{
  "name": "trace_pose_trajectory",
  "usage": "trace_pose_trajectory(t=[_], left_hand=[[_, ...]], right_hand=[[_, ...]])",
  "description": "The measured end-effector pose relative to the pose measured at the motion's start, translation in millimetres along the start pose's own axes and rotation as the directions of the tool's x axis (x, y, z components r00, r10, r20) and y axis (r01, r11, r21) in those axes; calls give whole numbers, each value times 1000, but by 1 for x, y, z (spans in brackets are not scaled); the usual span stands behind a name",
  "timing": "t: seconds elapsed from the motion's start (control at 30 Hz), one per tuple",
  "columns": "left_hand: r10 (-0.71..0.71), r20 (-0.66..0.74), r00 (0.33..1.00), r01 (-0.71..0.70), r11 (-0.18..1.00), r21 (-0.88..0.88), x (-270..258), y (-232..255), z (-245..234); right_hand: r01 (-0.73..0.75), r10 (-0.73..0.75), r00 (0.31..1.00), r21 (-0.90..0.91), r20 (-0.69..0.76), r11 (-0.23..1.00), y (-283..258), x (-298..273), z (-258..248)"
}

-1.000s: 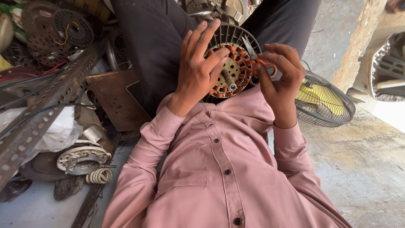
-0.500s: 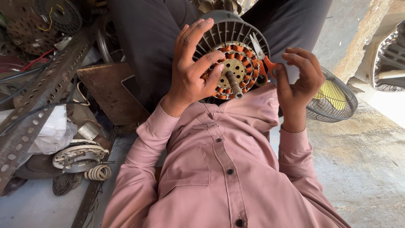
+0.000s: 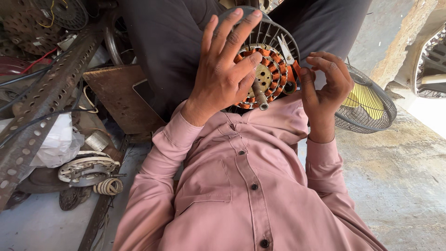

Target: The person sits on the floor and works on a circular electric motor stator, using pliers to adjust and secure copper windings. The person holds the stator with one hand and manipulates the wires with the other, occasionally rotating the component to access different sections.

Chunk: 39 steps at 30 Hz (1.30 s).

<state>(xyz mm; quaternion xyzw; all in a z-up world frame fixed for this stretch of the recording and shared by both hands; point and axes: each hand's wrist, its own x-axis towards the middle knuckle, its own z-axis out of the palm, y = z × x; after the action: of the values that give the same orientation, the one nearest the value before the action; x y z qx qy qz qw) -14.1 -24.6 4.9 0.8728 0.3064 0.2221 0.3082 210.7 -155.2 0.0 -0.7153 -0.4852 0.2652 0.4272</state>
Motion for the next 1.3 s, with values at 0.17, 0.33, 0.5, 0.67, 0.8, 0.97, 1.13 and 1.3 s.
trace_pose_trajectory(t=[0.17,0.33,0.5,0.67,0.8,0.97,1.13,1.3], left_hand=[[-3,-20,1000,2,999,-54,2,-1,-8],[-17,-36,999,15,998,-67,1,-4,0],[7,-23,1000,-7,1000,-9,-1,-1,4],[-35,-29,999,33,997,-71,-3,0,6],[12,-69,998,-11,1000,9,-5,1,8],[13,-93,996,-9,999,46,-7,3,9],[85,-52,995,-74,982,176,-9,5,7],[111,-64,992,-100,981,165,-9,3,1]], right_hand=[[42,-43,998,-23,-35,999,0,4,2],[44,-45,998,-15,-48,999,-1,7,2],[40,-41,998,-30,-38,999,-6,7,2],[21,-23,999,-31,-41,999,-8,5,4],[7,-7,999,-8,-45,1000,-7,5,6],[15,-14,999,18,-46,1000,-4,4,4],[37,-35,998,33,-48,999,1,5,6],[32,-31,998,25,-54,999,2,4,5]])
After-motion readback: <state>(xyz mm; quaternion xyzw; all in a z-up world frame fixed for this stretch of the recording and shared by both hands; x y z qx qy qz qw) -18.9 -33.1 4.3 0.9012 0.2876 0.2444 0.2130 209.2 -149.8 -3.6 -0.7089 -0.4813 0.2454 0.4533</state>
